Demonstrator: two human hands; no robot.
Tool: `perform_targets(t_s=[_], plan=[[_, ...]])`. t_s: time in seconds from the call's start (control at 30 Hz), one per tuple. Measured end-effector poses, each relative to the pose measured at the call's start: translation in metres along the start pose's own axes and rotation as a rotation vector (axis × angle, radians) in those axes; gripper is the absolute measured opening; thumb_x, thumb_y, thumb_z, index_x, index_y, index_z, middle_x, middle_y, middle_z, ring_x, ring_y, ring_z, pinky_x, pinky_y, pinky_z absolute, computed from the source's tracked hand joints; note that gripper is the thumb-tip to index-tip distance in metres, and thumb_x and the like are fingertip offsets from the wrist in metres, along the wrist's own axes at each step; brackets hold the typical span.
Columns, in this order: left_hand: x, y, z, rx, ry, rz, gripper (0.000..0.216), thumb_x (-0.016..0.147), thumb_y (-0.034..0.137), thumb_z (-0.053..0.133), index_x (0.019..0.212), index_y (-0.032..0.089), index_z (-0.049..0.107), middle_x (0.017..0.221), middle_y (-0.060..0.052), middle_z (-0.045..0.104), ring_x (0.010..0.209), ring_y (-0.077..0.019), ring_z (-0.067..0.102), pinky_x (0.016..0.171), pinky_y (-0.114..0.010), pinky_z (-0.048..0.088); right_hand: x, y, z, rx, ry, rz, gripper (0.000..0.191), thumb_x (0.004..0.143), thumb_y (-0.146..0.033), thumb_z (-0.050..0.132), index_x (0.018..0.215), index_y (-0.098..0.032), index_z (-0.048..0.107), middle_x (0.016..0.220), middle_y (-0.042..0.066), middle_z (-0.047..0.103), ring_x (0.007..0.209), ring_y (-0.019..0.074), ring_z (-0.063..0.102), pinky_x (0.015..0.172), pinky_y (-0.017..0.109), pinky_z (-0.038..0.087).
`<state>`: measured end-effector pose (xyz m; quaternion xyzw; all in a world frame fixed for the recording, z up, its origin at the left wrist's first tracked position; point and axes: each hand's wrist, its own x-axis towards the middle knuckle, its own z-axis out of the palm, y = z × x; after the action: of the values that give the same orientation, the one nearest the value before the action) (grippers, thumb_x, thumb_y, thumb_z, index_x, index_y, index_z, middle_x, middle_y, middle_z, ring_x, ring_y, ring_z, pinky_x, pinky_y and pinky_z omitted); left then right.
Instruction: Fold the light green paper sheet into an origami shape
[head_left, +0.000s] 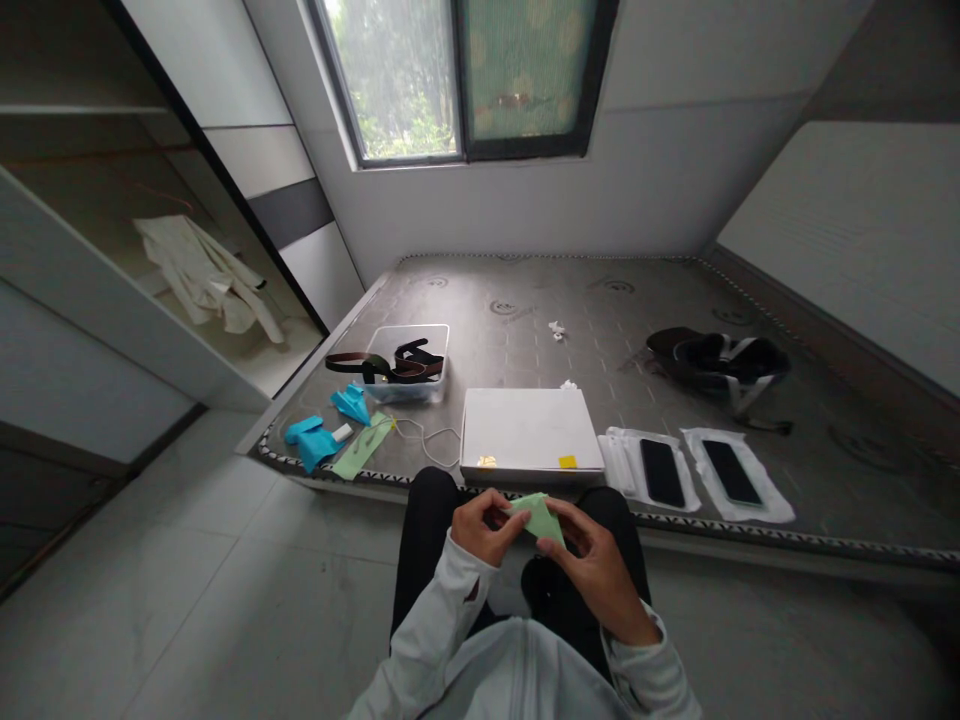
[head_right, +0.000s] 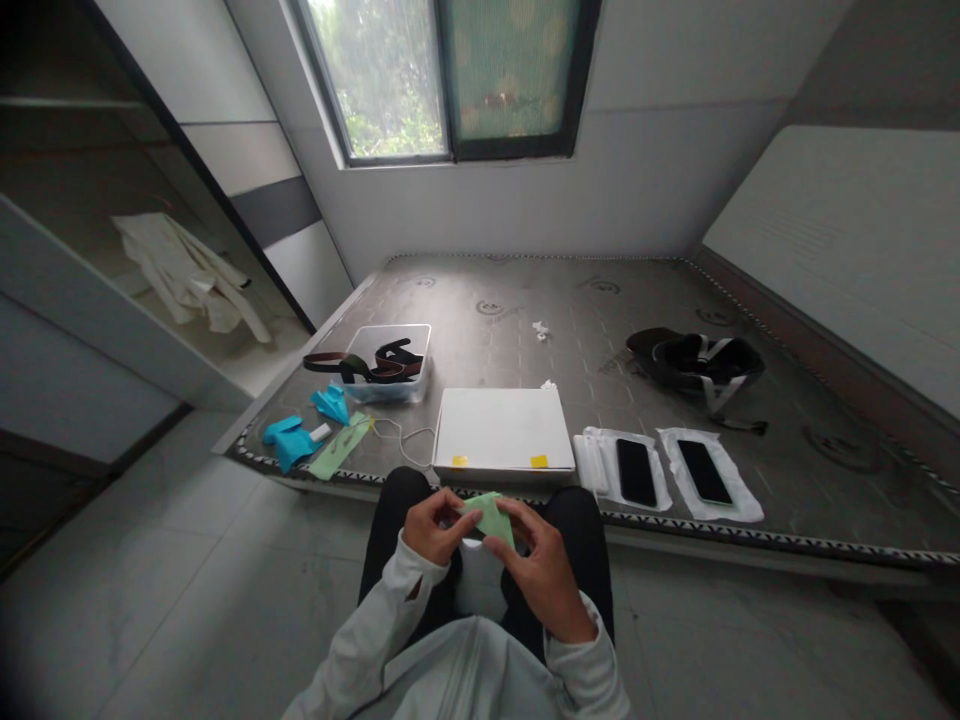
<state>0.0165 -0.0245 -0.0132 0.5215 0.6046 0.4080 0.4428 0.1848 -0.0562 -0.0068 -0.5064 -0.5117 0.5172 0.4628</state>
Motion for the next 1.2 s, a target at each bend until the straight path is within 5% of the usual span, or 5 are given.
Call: perform_targets(t_s=[0.13,0.37,0.63,0.83,1.2], plan=[[0.0,0.002,0.004,-0.218,-0.045,-0.067,0.041,0.053,0.038,0.082,0.081,0.016,0.06,0.051,0.009,0.055,0.044,0.0006,0.045,0.045,-0.008,0.037,0.003,-0.002,0.009,0.152,0.206,0.086,0.051,0.077,-0.043,0.07,0.118,-0.018,0.054,0.096,0.01,0.072,0.087,0.0218,0.07,0.077,0.032,0.057],[-0.003,0.006,0.007,-0.486,-0.135,-0.282,0.049,0.047,0.049,0.085,0.071,0.009,0.07,0.059,-0.004,0.07,0.049,-0.008,0.062,0.05,-0.015,0.052,0.002,-0.001,0.009,0.229,0.176,0.115,0.053,0.077,-0.042,0.07,0.121,-0.02,0.049,0.091,0.007,0.072,0.079,0.0175,0.069,0.074,0.028,0.057],[-0.004,0.01,0.007,-0.478,-0.043,-0.238,0.046,0.048,0.047,0.085,0.068,0.01,0.069,0.056,-0.002,0.068,0.047,-0.0057,0.059,0.047,-0.013,0.05,0.002,-0.002,0.017,-0.002,0.144,0.077,0.051,0.083,-0.044,0.063,0.126,-0.022,0.047,0.087,0.004,0.066,0.065,0.0141,0.062,0.05,0.021,0.05],[-0.01,0.015,0.009,-0.606,-0.228,-0.144,0.046,0.051,0.042,0.085,0.083,0.011,0.073,0.076,-0.005,0.075,0.067,-0.0107,0.069,0.065,-0.015,0.057,0.004,-0.006,0.023,0.212,0.256,0.1,0.055,0.083,-0.048,0.061,0.126,-0.02,0.04,0.076,0.002,0.067,0.053,0.0124,0.058,0.046,0.021,0.048],[-0.005,-0.002,0.015,-0.364,-0.065,-0.207,0.052,0.058,0.052,0.076,0.091,0.012,0.076,0.08,-0.01,0.077,0.071,-0.0177,0.073,0.066,-0.02,0.062,0.001,0.012,0.021,-0.611,0.268,-0.328,0.035,0.094,-0.028,0.047,0.127,-0.023,0.06,0.137,0.007,0.053,0.124,0.0233,0.053,0.106,0.041,0.044]])
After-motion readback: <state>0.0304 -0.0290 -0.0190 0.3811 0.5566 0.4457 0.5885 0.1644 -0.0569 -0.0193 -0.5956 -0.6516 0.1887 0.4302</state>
